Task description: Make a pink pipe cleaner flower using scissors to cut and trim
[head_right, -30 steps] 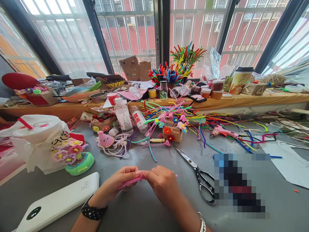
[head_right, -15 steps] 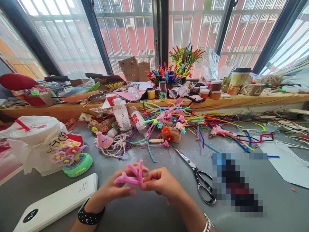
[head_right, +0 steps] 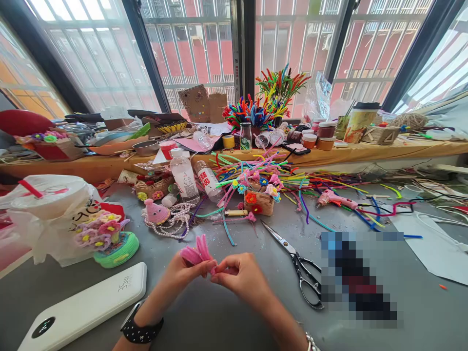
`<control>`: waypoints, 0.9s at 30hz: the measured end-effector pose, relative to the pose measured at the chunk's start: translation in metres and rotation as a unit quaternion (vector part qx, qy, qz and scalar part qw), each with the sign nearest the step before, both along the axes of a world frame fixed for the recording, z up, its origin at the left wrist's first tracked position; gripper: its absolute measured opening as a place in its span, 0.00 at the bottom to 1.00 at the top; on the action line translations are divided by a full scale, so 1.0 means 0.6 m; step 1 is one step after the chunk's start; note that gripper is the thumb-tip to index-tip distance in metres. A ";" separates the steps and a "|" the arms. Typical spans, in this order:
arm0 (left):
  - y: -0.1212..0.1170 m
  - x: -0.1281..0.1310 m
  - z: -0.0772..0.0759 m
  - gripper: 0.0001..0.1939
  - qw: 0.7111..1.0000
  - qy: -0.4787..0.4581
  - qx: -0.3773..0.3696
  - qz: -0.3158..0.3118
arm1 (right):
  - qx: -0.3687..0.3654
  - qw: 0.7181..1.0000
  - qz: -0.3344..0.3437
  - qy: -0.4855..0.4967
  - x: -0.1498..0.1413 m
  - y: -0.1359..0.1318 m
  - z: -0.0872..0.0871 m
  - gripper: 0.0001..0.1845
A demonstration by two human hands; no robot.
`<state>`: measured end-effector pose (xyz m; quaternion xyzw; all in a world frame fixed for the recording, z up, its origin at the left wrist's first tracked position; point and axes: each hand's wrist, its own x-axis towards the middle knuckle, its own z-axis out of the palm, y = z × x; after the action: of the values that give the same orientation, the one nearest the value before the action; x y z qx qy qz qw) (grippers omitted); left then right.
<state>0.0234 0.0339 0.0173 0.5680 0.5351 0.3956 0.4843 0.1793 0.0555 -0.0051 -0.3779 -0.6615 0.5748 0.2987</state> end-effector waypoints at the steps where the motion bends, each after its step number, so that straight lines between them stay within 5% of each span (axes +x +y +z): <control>1: 0.001 0.001 -0.001 0.12 1.000 0.011 -0.003 0.008 | 0.037 0.999 -0.007 -0.022 -0.001 -0.001 -0.002 0.08; 5: 0.004 0.003 -0.010 0.16 0.997 0.052 -0.016 0.056 | 0.235 0.965 -0.034 -0.115 -0.004 -0.006 -0.008 0.08; 10: 0.012 0.001 -0.024 0.17 0.994 0.041 -0.026 0.099 | 0.513 0.831 -0.098 -0.193 -0.013 -0.011 -0.022 0.15; 12: 0.014 -0.002 -0.023 0.16 0.995 0.021 -0.035 0.090 | 0.553 0.802 -0.109 -0.197 -0.015 -0.013 -0.023 0.17; 13: 0.013 -0.004 -0.021 0.15 0.996 0.009 -0.043 0.079 | 0.544 0.812 -0.106 -0.184 -0.015 -0.014 -0.022 0.16; 15: 0.010 -0.008 -0.013 0.13 0.997 -0.027 -0.056 0.050 | 0.465 0.870 -0.089 -0.138 -0.014 -0.015 -0.014 0.13; 19: -0.005 -0.016 0.005 0.14 0.987 -0.154 -0.016 -0.038 | 0.177 0.984 0.009 -0.005 -0.003 -0.014 0.007 0.10; 23: -0.018 -0.022 0.010 0.20 0.946 -0.263 -0.022 -0.188 | -0.104 0.977 0.148 0.117 0.006 -0.010 0.010 0.12; 27: -0.015 -0.022 0.005 0.07 0.952 -0.251 -0.007 -0.178 | -0.241 0.941 0.181 0.153 0.005 -0.011 0.004 0.11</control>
<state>0.0103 0.0248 0.0204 0.5331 0.2898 0.4288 0.6693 0.1823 0.0487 -0.0029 -0.2200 -0.5071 0.8121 0.1869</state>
